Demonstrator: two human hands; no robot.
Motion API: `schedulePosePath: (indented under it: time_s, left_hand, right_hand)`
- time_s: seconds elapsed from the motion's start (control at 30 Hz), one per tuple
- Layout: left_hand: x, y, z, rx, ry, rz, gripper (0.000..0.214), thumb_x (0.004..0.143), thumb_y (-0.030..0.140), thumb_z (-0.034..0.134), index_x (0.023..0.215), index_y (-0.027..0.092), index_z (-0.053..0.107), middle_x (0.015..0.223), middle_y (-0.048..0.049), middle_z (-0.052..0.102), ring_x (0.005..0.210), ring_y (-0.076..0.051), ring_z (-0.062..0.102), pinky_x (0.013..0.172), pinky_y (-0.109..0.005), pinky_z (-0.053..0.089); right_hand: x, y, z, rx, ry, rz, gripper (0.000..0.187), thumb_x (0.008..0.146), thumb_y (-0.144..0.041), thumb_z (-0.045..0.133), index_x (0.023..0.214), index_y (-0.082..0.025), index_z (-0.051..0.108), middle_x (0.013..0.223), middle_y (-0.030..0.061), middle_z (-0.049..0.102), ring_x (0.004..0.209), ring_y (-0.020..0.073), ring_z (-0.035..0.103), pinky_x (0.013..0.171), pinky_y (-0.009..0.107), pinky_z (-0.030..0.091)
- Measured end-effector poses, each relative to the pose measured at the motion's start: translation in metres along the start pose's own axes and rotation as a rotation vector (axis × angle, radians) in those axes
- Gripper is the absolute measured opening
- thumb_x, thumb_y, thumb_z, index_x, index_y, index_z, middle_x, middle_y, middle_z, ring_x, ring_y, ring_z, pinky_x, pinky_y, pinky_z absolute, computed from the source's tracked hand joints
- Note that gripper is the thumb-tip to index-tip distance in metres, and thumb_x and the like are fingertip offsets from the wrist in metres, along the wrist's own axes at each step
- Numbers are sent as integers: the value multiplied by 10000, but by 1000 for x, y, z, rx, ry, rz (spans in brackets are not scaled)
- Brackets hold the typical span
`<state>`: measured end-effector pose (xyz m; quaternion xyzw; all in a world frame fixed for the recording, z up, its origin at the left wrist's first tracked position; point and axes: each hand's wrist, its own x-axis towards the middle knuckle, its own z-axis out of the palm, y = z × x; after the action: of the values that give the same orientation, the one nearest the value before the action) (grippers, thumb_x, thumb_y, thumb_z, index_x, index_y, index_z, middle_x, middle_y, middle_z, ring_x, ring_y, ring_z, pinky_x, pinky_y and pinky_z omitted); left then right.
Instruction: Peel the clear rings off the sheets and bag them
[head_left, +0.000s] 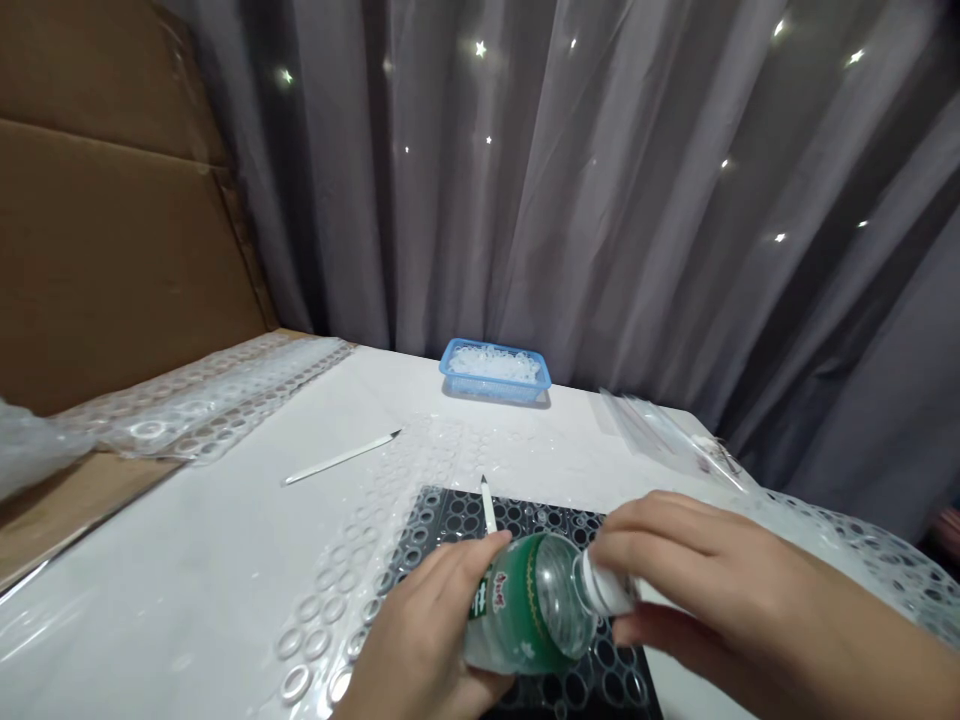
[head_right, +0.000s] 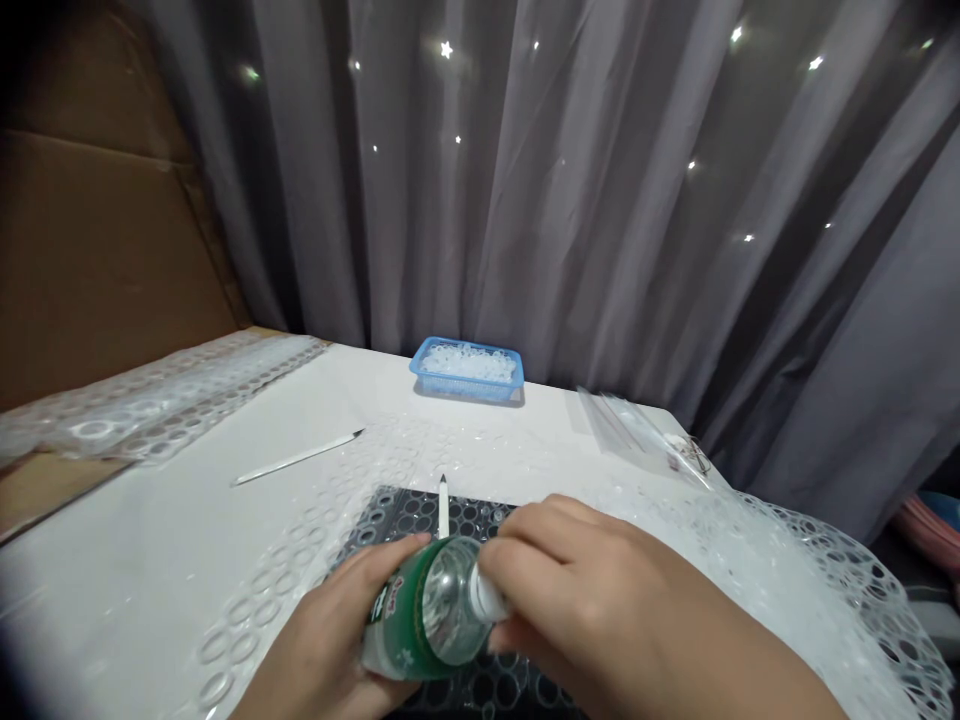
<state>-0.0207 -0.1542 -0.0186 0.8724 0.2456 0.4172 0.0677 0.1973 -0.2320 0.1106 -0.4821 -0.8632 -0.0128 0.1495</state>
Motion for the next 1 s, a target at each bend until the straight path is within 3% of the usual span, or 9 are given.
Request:
schedulePosePath:
  time_s: [0.13, 0.2, 0.27, 0.4, 0.5, 0.67, 0.87, 0.93, 1.0]
  left_hand:
    - [2, 4, -2, -3, -1, 33, 589, 733, 224, 622, 1280, 174, 409, 1032, -90, 667, 882, -207, 662, 683, -297, 581]
    - [2, 4, -2, -7, -4, 35, 597, 731, 243, 634, 1280, 169, 410, 1037, -94, 667, 887, -209, 662, 694, -298, 581]
    - [2, 4, -2, -3, -6, 33, 594, 728, 239, 629, 1277, 168, 416, 1049, -95, 667, 901, -210, 661, 711, -301, 581]
    - [3, 3, -2, 20, 11, 52, 555, 731, 226, 606, 1256, 163, 438, 1040, -92, 674, 892, -206, 664, 710, -301, 580]
    - [4, 3, -1, 49, 16, 88, 523, 745, 227, 598, 1244, 152, 462, 1021, -91, 683, 864, -203, 668, 689, -294, 578]
    - [-2, 1, -1, 132, 70, 130, 474, 803, 183, 569, 1267, 184, 474, 1038, -92, 683, 890, -216, 661, 720, -324, 559]
    - [6, 10, -8, -70, -119, 128, 554, 772, 299, 608, 1298, 225, 450, 1035, -61, 682, 863, -201, 659, 680, -282, 560]
    - [9, 13, -6, -66, -92, 150, 553, 772, 289, 594, 1301, 214, 451, 1031, -65, 684, 860, -200, 660, 681, -277, 560]
    - [11, 14, -3, 45, 1, 169, 518, 788, 193, 544, 1300, 216, 465, 1050, -77, 678, 889, -215, 654, 718, -312, 551]
  right_hand:
    - [-3, 0, 2, -126, 67, 121, 630, 895, -660, 274, 567, -194, 544, 485, 11, 544, 403, 128, 500, 398, 252, 352]
    - [-6, 0, -2, -105, 99, 127, 706, 870, -708, 186, 596, -194, 586, 515, 29, 579, 408, 127, 516, 395, 245, 367]
    - [-8, 0, -8, -87, 111, 49, 603, 895, -663, 286, 831, -204, 673, 735, 57, 680, 581, 145, 620, 488, 227, 455]
    - [-13, -2, -9, -75, 20, -99, 264, 942, -324, 488, 1185, -297, 589, 1090, 31, 663, 907, 148, 640, 712, 209, 513]
    - [-17, -6, 1, -85, 12, -28, 279, 957, -217, 430, 1193, -248, 576, 1024, 40, 670, 829, 137, 646, 674, 201, 515]
    - [-24, -14, 15, -213, 117, -4, 312, 982, -269, 344, 1138, -126, 574, 710, 30, 642, 569, 135, 607, 498, 223, 476]
    - [-18, -20, 9, -278, 304, -178, 165, 896, -152, 473, 844, -220, 614, 529, -25, 533, 454, 114, 475, 448, 235, 375]
    - [-16, -21, 10, -303, 362, -167, 185, 867, -114, 485, 812, -239, 610, 474, -40, 484, 418, 110, 436, 428, 230, 338]
    - [-16, -20, 14, -271, 382, -47, 219, 893, -138, 433, 969, -232, 617, 446, -53, 454, 379, 107, 420, 400, 218, 319]
